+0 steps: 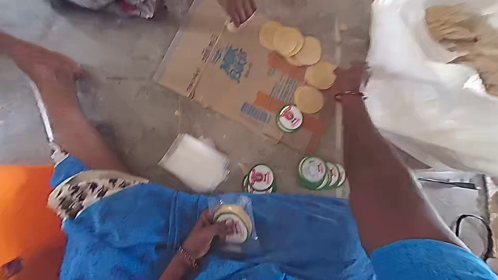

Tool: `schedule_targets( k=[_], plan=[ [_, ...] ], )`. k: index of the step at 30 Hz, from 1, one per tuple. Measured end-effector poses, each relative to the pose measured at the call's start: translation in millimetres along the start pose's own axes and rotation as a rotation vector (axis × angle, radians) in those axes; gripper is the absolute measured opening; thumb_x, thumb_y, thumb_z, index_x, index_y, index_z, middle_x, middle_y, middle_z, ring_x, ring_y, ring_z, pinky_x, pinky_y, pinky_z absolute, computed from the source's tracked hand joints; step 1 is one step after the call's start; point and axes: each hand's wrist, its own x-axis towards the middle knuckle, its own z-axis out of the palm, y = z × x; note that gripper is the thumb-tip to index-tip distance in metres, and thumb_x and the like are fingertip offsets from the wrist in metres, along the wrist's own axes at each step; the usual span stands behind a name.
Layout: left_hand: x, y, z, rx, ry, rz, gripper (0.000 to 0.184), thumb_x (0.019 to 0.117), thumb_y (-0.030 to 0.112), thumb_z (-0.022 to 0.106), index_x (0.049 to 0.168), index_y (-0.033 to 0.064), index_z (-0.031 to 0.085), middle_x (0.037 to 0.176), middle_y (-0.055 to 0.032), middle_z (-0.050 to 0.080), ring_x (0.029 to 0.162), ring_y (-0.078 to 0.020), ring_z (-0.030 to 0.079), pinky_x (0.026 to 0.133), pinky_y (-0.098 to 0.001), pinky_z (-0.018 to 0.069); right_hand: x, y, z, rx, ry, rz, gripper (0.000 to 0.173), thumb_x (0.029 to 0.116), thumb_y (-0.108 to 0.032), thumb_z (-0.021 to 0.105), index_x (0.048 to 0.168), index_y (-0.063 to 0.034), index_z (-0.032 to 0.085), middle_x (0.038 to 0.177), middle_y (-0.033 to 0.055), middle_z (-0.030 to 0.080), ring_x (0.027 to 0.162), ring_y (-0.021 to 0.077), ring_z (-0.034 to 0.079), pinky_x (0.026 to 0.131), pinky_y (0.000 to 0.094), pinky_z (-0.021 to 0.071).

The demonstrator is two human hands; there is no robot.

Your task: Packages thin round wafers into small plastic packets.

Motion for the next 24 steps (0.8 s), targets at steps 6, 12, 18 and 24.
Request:
schedule_targets(
  k=[6, 12, 18, 24],
  plan=[
    [-5.3, 8.7, 5.8, 0.038, -0.001, 0.200, 0.019, 0.0923, 0.000, 0.067, 0.110, 0.0061, 0.069, 0.099, -0.0004, 0.075, 0.090, -0.0109, 0.072, 0.086, -0.0311, 0.0608, -211.2, -39.5, -33.8, 0.543, -0.765, -0.645, 0.045, 0.1004, -0.033, 0.058, 0.132, -0.0005, 0.060, 0.119, 0.0059, 0.070, 0.107, 0.0105, 0.067, 0.092, 0.0312, 0.0573],
    [-27.9, 14.7, 19.0, 0.203, -0.002, 0.323, 0.022, 0.0887, -0.001, 0.071, 0.110, 0.0007, 0.068, 0.098, -0.0015, 0.075, 0.089, -0.0107, 0.072, 0.084, -0.0312, 0.0612, -381.5, -49.8, -20.0, 0.611, -0.823, -0.678, 0.026, 0.0915, -0.022, 0.075, 0.110, -0.0038, 0.075, 0.101, 0.0044, 0.075, 0.091, 0.0053, 0.068, 0.082, 0.0241, 0.0564],
    [-52.2, 26.9, -8.7, -0.028, -0.046, 0.307, 0.076, 0.0994, 0.071, 0.031, 0.123, 0.0074, 0.066, 0.121, -0.0079, 0.071, 0.113, -0.0230, 0.067, 0.096, -0.0446, 0.0549, -409.0, -63.9, -51.4, 0.687, -0.507, -1.095, 0.017, 0.0983, -0.019, 0.066, 0.096, -0.0072, 0.078, 0.095, 0.0013, 0.075, 0.095, 0.0062, 0.069, 0.087, 0.0253, 0.0561],
    [-71.4, 24.1, -17.0, -0.190, -0.588, 0.076, 0.047, 0.0928, 0.051, 0.067, 0.119, 0.0119, 0.072, 0.110, -0.0066, 0.074, 0.098, -0.0182, 0.072, 0.083, -0.0385, 0.0603, -438.8, -77.9, -86.8, 0.750, -0.511, -1.461, 0.014, 0.1001, -0.015, 0.066, 0.095, -0.0066, 0.076, 0.100, 0.0062, 0.076, 0.109, 0.0166, 0.070, 0.100, 0.0320, 0.0553]
  ],
)
